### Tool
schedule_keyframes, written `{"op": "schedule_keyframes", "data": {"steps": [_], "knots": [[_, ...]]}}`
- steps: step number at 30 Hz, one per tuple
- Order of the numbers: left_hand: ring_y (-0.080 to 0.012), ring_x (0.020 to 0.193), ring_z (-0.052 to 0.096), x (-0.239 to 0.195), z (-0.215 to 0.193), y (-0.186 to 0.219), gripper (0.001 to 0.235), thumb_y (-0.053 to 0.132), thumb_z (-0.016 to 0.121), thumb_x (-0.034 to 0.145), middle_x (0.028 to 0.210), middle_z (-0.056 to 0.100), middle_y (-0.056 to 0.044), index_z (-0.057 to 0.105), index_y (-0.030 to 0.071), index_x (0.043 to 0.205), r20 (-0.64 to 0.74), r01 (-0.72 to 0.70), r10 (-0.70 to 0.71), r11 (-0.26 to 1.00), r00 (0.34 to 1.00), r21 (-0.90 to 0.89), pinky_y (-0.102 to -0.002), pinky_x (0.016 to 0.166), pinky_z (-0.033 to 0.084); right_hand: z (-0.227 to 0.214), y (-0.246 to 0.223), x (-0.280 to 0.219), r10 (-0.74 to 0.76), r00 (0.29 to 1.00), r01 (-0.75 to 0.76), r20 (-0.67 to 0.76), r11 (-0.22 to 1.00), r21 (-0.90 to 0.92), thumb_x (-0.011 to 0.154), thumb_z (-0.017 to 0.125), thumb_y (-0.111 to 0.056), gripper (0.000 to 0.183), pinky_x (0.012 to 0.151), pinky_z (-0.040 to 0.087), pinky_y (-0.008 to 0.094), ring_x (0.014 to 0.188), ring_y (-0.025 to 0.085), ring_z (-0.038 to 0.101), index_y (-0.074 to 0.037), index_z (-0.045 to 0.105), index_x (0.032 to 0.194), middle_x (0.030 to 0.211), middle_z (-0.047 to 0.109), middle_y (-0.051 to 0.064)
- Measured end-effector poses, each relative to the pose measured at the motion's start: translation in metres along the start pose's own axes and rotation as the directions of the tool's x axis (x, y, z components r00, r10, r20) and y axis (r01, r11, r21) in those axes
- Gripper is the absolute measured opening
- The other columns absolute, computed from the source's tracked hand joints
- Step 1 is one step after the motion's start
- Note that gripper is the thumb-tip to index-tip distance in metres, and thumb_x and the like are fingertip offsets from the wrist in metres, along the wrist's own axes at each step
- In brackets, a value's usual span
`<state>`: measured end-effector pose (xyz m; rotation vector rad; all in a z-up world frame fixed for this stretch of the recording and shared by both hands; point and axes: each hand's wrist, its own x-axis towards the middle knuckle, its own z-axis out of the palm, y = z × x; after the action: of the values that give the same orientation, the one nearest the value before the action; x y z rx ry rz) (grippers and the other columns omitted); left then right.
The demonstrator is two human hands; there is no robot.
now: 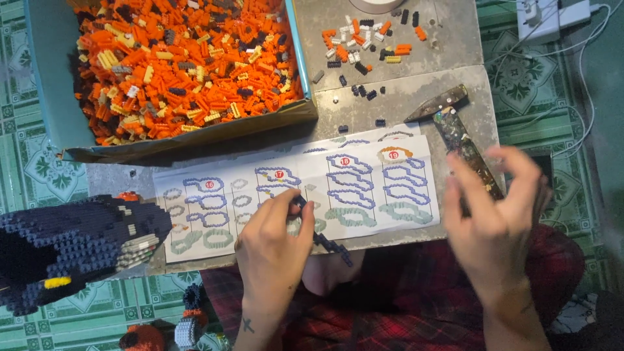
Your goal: The person assembles a small Lego model by connecting dark grey bricks according to a printed instruction sheet. They repeatedly reach into a box of orange bricks to retrieve the required pieces and attach them to the growing structure on the table.
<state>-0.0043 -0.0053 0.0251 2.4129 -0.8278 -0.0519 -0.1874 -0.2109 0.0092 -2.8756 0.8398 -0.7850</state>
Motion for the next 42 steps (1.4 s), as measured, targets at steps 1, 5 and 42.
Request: {"op": "schedule_keyframes", "data": {"steps": [1,5,42], "knots": [[-0.0178,0.069,0.077,-0.001,0.001,0.0,0.033,0.01,0.09,0.087,0.09,0.084,-0.007,0.084,0.002,0.118,0.001,0.002,-0.002,1.0,1.0,-0.001,-0.033,0.059,0.06,0.004,-0.003,-0.007,-0.001,1.0,0.001,0.003,1.0,0.0,0.096,0.089,0.008,0.041,0.113,0.047,0.053,0.125,0.043,0.058,0.004,0.09,0.136,0.151,0.06,0.029],[-0.0161,0.069,0.077,-0.002,0.005,0.002,0.026,0.009,0.091,0.085,0.086,0.084,-0.004,0.085,0.004,0.109,-0.05,-0.022,0.019,0.998,0.999,-0.056,-0.032,0.061,0.059,0.005,-0.037,-0.022,-0.136,0.984,0.089,0.113,0.932,0.352,0.082,0.095,-0.014,0.03,0.101,0.049,0.046,0.109,0.03,0.065,-0.009,0.088,0.111,0.129,0.075,0.017],[-0.0136,0.07,0.063,0.002,0.007,-0.019,0.027,0.006,0.09,0.083,0.12,0.075,-0.006,0.086,0.001,0.109,-0.033,-0.027,0.018,0.958,0.999,-0.284,-0.027,0.058,0.052,0.019,-0.06,-0.03,-0.082,0.973,-0.061,0.217,0.81,0.583,0.078,0.092,-0.007,0.029,0.096,0.055,0.036,0.099,0.021,0.07,-0.007,0.086,0.106,0.107,0.078,0.005]]}}
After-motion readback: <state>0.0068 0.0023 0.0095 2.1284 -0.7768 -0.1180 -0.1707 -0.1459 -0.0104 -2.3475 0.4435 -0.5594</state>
